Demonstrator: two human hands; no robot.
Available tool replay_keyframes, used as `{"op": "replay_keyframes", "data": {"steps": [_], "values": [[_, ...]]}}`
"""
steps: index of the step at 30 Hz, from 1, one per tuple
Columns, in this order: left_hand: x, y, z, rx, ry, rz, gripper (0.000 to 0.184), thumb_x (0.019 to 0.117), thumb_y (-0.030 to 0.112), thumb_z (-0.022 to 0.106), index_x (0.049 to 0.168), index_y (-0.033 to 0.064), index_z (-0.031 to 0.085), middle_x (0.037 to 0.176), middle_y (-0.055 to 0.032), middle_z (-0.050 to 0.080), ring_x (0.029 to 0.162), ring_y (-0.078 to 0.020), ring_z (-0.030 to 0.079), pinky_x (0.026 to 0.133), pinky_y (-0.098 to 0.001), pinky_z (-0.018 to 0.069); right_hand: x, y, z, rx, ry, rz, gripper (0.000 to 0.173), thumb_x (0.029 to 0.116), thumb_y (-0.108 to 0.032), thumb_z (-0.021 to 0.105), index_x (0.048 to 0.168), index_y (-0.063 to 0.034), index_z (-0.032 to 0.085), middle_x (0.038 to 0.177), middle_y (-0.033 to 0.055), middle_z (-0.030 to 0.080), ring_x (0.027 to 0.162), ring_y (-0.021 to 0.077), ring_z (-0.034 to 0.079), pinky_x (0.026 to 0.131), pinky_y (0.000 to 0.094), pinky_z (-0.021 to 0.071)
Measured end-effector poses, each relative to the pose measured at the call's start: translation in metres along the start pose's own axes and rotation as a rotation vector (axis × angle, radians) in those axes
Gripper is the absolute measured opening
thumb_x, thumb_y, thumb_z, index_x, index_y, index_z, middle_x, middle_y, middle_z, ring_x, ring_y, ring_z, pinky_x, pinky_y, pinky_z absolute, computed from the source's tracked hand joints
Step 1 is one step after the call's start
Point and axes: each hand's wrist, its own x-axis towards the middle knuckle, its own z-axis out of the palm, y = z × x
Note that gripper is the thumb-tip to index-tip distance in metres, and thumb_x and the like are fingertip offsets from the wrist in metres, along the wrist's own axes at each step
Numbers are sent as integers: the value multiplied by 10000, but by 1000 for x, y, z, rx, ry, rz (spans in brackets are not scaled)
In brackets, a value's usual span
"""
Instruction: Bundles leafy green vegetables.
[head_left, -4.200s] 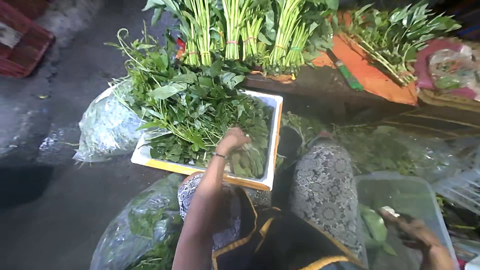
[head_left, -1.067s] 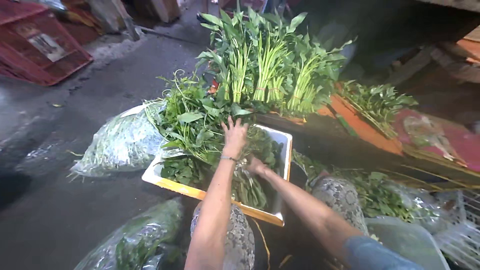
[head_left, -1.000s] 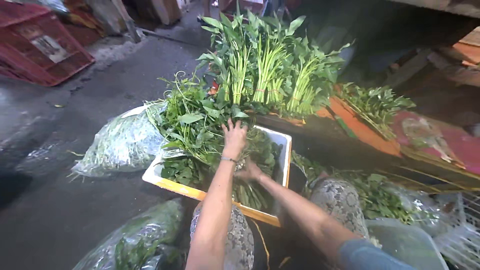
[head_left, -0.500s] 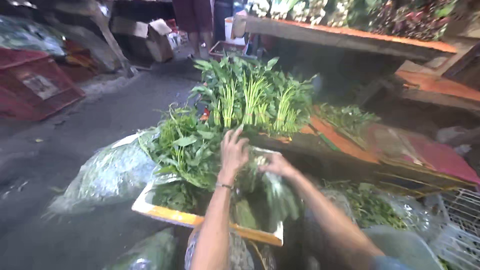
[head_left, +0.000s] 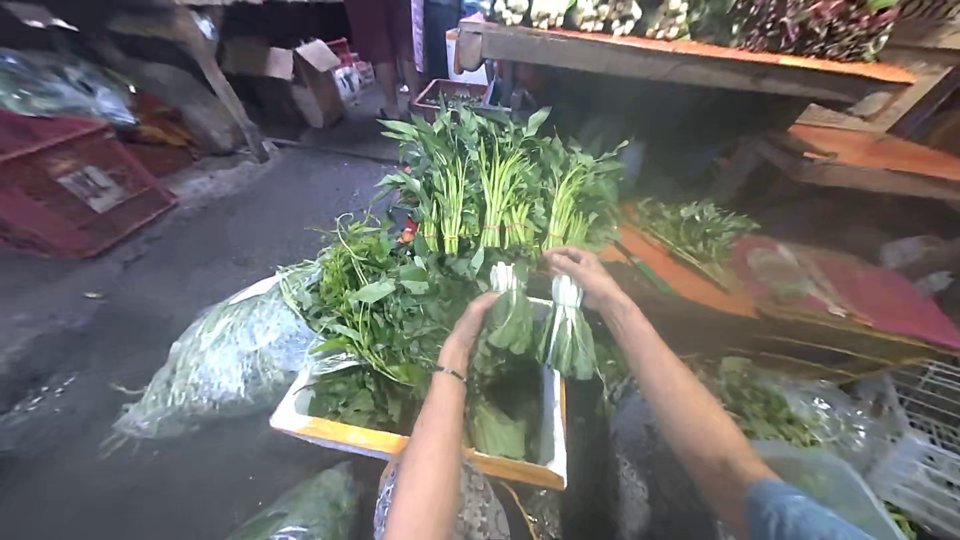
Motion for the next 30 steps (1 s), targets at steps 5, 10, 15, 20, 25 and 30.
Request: {"op": "replay_keyframes", "data": {"steps": [5,10,15,20,25,30], "values": [[-6,-9,6,-118,-37,183,375,1025,107,294,966,87,664,843,50,732,814,4,689,783,-199,583,-2,-6,14,165,20,0,182,993,-104,638,1150,-11,626,888,83,641,707,175,640,663,391,605],[-20,-16,15,-202,25,138,377,1041,108,249,935,116,611,786,73,693,757,20,664,715,-181,574,-1,-2,46,74,324,-178,225,999,-183,662,1135,-3,659,1000,106,670,854,168,631,768,376,547],[-17,-20,7,-237,26,161,379,1067,147,272,990,104,641,832,47,707,777,-11,675,722,-206,582,-7,-10,41,-79,238,-570,182,960,-128,584,1034,-7,697,963,36,690,887,71,641,819,279,544],[-18,-4,13,-181,36,77,316,1061,140,343,1035,67,649,860,33,715,798,-19,677,754,-225,581,-33,-19,35,-697,-29,-621,606,872,-481,742,1300,-57,676,1166,155,695,987,278,680,856,494,567],[-17,-13,16,-116,72,-23,253,1037,223,468,1138,70,643,917,23,693,816,-23,652,763,-227,557,-40,7,39,-479,-6,-572,573,853,-239,756,1349,11,616,908,123,736,751,197,700,730,424,599],[-22,1,39,82,81,-58,388,1016,119,533,1349,-77,499,1221,-174,617,1053,-160,597,975,-365,492,-55,0,27,-545,-105,-308,607,962,-162,688,1447,110,443,1133,329,683,1002,451,693,940,615,518]]}}
